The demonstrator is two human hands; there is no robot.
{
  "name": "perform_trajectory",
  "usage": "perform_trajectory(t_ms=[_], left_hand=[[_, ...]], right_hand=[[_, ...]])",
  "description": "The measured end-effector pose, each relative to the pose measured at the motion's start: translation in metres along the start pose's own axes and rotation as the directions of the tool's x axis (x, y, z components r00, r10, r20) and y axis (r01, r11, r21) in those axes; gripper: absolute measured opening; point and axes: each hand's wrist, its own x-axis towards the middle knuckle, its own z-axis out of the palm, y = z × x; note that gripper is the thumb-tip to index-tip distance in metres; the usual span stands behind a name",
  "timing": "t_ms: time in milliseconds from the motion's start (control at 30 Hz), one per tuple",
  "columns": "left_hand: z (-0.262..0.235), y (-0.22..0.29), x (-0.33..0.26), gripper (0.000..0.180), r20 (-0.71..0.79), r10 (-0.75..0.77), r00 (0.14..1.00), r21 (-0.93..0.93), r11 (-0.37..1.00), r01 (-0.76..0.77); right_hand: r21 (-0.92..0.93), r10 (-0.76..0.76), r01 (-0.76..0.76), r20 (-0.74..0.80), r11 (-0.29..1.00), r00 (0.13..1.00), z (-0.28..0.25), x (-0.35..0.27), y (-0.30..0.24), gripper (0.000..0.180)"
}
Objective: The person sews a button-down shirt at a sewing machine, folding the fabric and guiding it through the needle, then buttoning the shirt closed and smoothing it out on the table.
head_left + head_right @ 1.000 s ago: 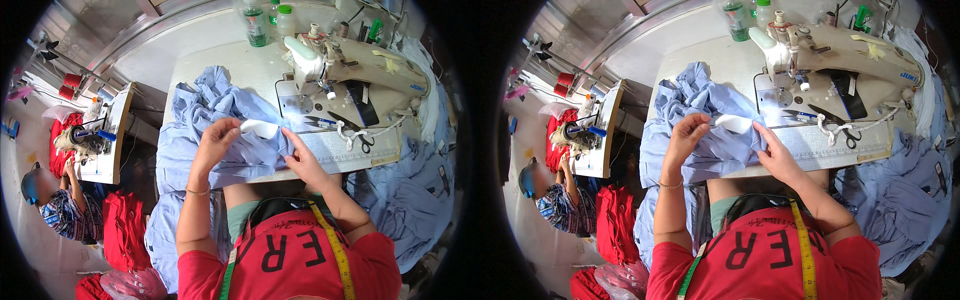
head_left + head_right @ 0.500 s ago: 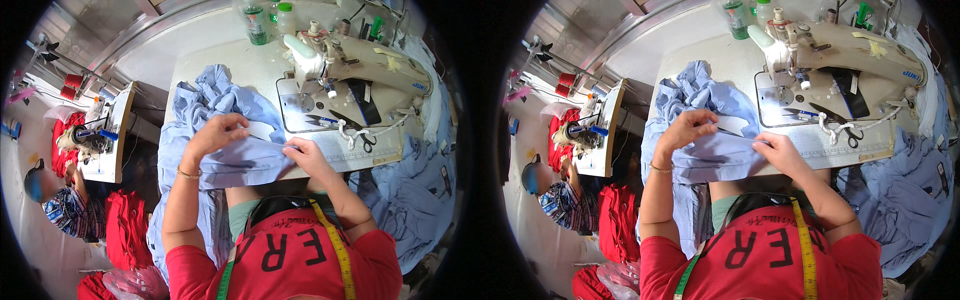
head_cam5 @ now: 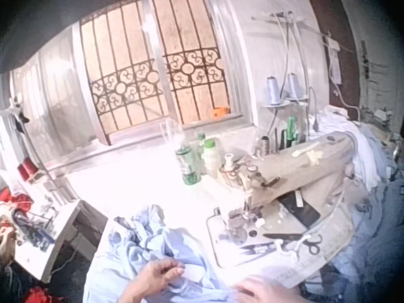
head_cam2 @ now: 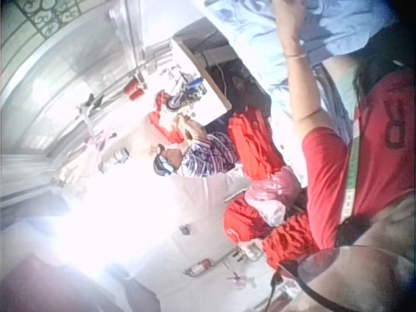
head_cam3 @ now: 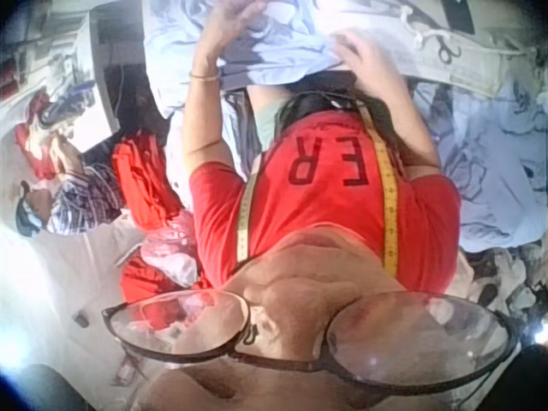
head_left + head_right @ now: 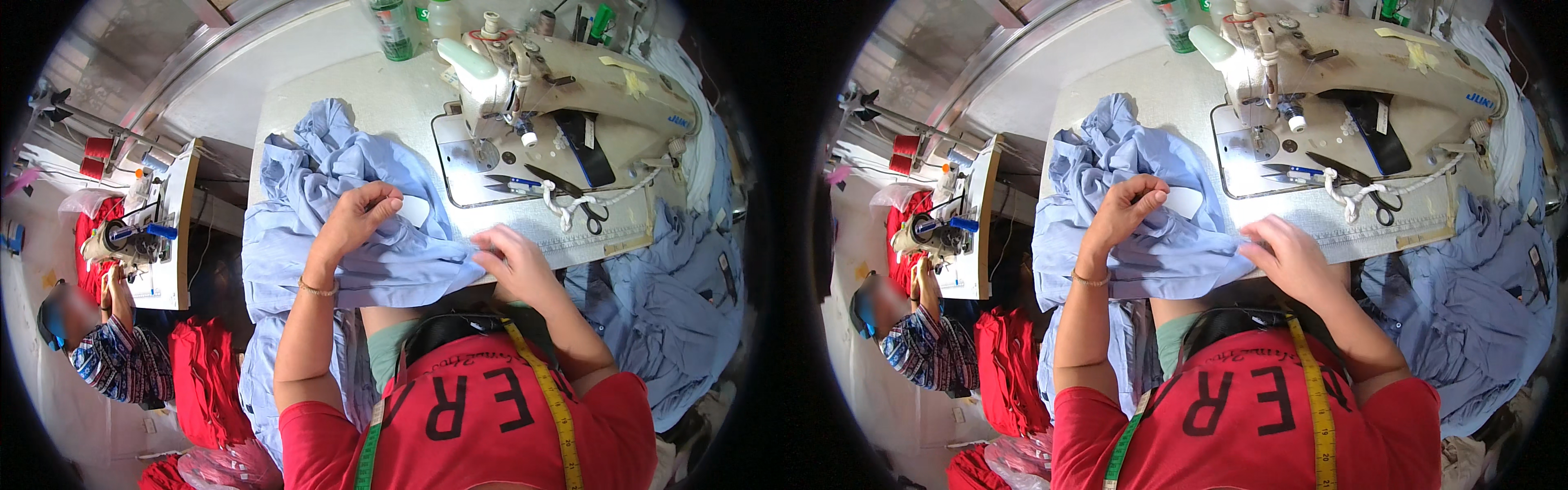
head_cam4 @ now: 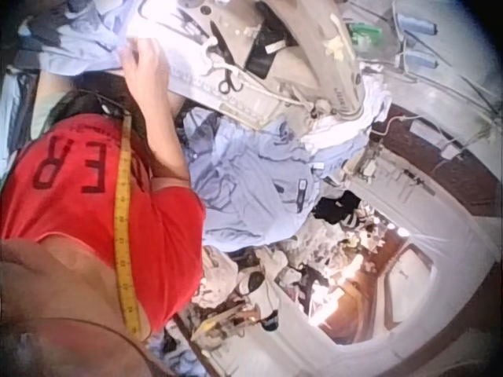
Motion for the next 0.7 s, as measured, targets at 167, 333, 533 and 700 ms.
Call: perform_trajectory(t_ms=[167, 333, 533, 700], left_hand=[[0.001, 0.013, -0.002, 0.021, 0.025, 0.02, 1.0, -0.088, 0.996, -0.018], [-0.004, 0.012, -0.008, 0.019, -0.072, 0.006, 0.997, -0.068, 0.998, -0.011], [0.019, 0.025, -0.014, 0.017, -0.159, 0.486, 0.859, 0.525, 0.779, -0.343], [0.036, 0.038, -0.017, 0.027, -0.152, 0.146, 0.978, 0.175, 0.977, -0.119]], right_hand=[[0.052, -0.346, 0.359, -0.174, 0.932, 0.922, 0.041, 0.055, -0.004, 0.036], [0.506, -0.083, -0.009, 0.159, 0.862, 0.984, 0.054, 0.068, -0.007, 0.045], [0.631, 0.027, -0.069, 0.077, 0.773, 0.997, 0.041, 0.047, 0.006, 0.043], [0.365, -0.007, 0.006, 0.002, 0.931, 1.0, 0.031, 0.037, 0.003, 0.048]])
